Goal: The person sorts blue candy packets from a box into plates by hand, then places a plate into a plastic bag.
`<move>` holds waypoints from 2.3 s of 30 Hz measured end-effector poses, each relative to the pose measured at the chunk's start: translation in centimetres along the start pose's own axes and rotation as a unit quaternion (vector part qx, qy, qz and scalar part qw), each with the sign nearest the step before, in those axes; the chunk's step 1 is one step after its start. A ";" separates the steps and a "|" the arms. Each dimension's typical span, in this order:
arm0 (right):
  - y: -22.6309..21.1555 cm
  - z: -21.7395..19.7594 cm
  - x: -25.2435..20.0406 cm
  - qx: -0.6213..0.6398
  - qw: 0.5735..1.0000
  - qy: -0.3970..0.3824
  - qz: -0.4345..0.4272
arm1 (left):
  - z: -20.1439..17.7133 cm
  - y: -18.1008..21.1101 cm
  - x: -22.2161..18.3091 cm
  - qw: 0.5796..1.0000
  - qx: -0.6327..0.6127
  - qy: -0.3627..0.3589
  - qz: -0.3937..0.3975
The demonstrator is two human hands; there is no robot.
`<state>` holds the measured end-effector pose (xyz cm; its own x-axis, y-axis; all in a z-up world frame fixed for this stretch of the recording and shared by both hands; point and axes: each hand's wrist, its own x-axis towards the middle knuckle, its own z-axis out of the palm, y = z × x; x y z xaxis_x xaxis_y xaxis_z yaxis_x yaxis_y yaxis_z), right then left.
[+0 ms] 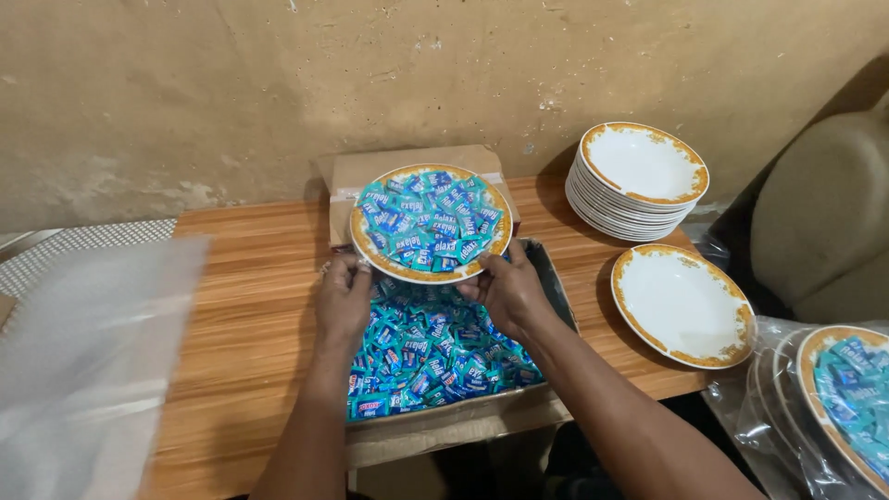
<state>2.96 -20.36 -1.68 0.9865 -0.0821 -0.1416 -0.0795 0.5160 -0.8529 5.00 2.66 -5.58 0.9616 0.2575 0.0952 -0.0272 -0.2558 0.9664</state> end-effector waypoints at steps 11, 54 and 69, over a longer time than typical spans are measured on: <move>-0.2 0.5 -0.5 -0.007 0.999 -0.023 0.028 | 2.0 2.2 -1.4 0.962 -0.266 -0.034 -0.051; -0.1 -0.8 -0.2 -0.138 0.989 -0.033 0.042 | 3.4 4.7 -3.1 0.921 -0.349 -0.101 -0.142; -0.8 2.4 -1.1 0.017 0.999 0.003 0.034 | 1.4 2.7 -2.0 0.999 -0.018 0.035 0.029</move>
<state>2.30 -18.62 0.37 0.9782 -0.0505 -0.2014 -0.1413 0.5490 -0.8238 3.36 0.15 -3.46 0.9366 0.3082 0.1668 -0.0938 -0.2381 0.9667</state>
